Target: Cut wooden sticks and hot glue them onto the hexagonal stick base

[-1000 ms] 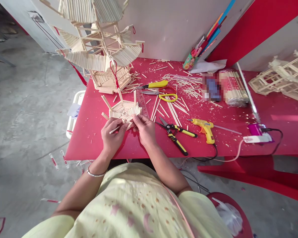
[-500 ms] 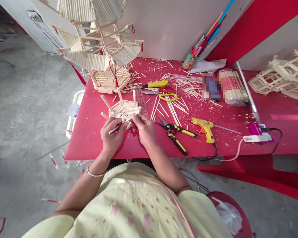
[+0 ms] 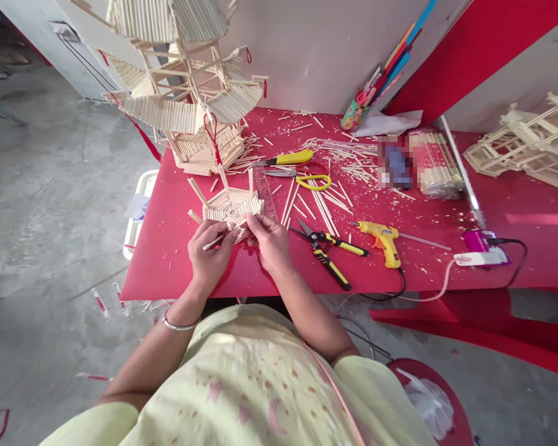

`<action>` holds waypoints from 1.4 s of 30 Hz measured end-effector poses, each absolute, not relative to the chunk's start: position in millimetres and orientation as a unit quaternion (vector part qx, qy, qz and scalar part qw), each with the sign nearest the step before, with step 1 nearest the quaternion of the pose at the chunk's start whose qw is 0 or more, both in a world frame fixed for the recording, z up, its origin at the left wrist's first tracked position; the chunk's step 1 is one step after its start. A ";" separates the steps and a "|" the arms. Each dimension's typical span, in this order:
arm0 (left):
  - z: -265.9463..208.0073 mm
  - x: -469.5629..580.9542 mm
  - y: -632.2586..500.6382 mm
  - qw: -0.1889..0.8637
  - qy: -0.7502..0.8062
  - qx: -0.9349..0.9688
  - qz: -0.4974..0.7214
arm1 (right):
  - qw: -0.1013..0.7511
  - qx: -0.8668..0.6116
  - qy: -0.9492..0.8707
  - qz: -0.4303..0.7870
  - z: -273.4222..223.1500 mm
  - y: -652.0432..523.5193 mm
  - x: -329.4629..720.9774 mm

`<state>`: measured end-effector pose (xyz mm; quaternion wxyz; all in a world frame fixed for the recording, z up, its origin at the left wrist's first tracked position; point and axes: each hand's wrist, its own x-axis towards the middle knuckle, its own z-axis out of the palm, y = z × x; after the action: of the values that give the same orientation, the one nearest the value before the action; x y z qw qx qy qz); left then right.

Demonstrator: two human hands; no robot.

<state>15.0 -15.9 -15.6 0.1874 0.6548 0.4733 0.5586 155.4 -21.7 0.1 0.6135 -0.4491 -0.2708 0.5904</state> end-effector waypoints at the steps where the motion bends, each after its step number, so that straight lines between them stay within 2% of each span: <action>1: -16.1 14.9 -15.6 0.187 0.473 0.655 0.559 | 0.616 -0.447 -0.268 0.591 -0.2 -21.7 155.4; 24: -13.0 7.7 -16.5 0.188 0.452 0.651 0.580 | 0.579 -0.448 -0.308 0.607 -2.2 -29.6 157.3; 34: -11.5 10.4 -18.5 0.203 0.450 0.638 0.590 | 0.500 -0.525 -0.427 0.540 5.5 -75.1 183.2; 42: -13.3 9.6 -18.3 0.196 0.463 0.645 0.576 | 0.495 -0.524 -0.472 0.507 11.8 -78.7 181.3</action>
<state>9.6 -18.3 -13.3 0.1962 0.6452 0.4626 0.5755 181.3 -78.7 11.8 0.4953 -0.5238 -0.4723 0.5072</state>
